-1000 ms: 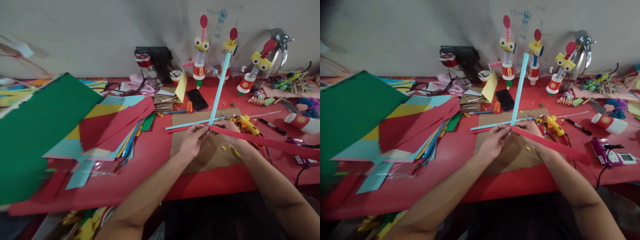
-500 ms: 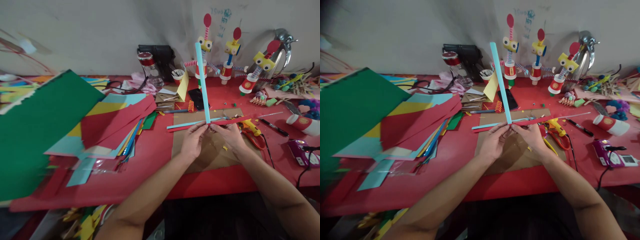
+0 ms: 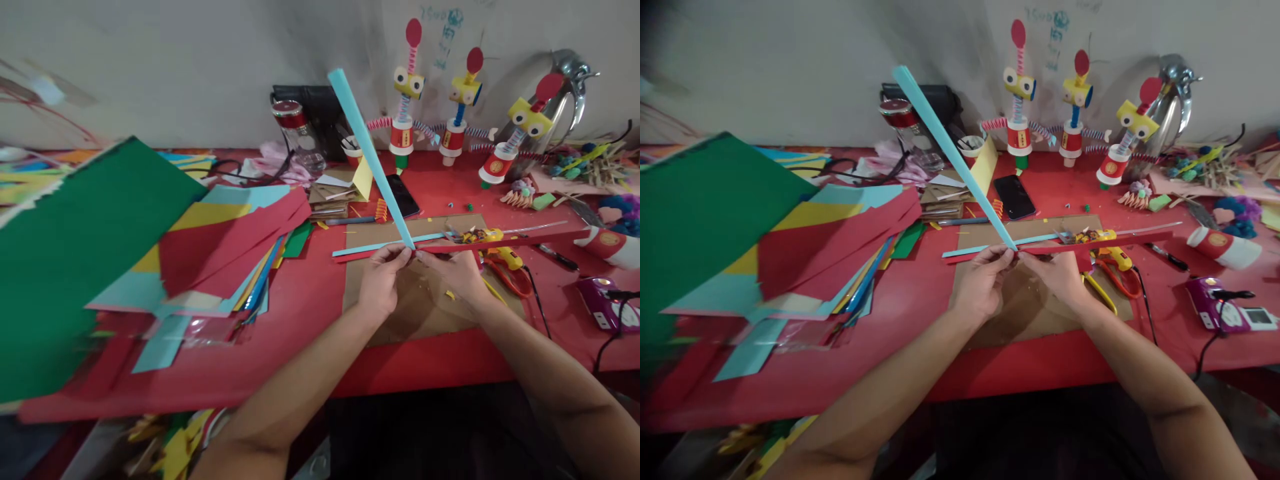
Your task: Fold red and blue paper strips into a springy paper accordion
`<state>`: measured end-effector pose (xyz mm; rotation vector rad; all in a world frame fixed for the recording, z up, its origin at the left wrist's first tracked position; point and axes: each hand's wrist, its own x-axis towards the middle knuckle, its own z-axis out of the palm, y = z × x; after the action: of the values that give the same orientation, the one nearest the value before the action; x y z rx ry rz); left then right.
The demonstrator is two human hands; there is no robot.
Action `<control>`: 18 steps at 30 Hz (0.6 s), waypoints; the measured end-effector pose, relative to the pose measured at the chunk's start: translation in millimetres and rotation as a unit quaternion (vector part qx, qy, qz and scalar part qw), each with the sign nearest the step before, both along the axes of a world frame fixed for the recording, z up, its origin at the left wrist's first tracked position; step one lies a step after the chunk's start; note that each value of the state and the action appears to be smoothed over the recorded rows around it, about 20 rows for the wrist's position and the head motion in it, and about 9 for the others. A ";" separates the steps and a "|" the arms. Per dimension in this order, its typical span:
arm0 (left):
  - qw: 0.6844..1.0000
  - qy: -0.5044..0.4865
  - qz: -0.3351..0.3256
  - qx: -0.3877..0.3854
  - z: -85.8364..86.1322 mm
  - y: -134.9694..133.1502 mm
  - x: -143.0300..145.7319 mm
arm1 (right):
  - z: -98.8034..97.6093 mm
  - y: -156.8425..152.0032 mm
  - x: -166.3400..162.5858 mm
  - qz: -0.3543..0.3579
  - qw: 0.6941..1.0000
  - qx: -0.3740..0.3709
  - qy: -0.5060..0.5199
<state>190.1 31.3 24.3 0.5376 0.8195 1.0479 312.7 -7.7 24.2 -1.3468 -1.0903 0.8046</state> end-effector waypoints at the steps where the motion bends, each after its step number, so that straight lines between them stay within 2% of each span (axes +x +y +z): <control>1: 1.000 0.004 -0.002 0.002 -0.2 -0.1 -0.3 | 0.5 -0.1 -0.3 0.005 1.000 0.006 0.001; 5: 1.000 0.014 -0.007 0.026 -2.5 -1.5 -0.5 | 1.8 -1.1 -2.6 0.013 0.999 0.023 0.027; 13: 0.998 -0.031 0.000 0.060 -2.6 -1.6 3.7 | 1.5 -1.1 -4.6 0.015 0.996 0.038 0.079; 18: 0.993 0.044 -0.005 0.110 1.1 -0.6 0.0 | 8.6 -3.3 -5.0 0.029 0.998 0.047 0.044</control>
<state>190.0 30.8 25.4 0.7793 0.7804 1.1181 307.7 -11.0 32.9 -1.1950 -1.0887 0.8368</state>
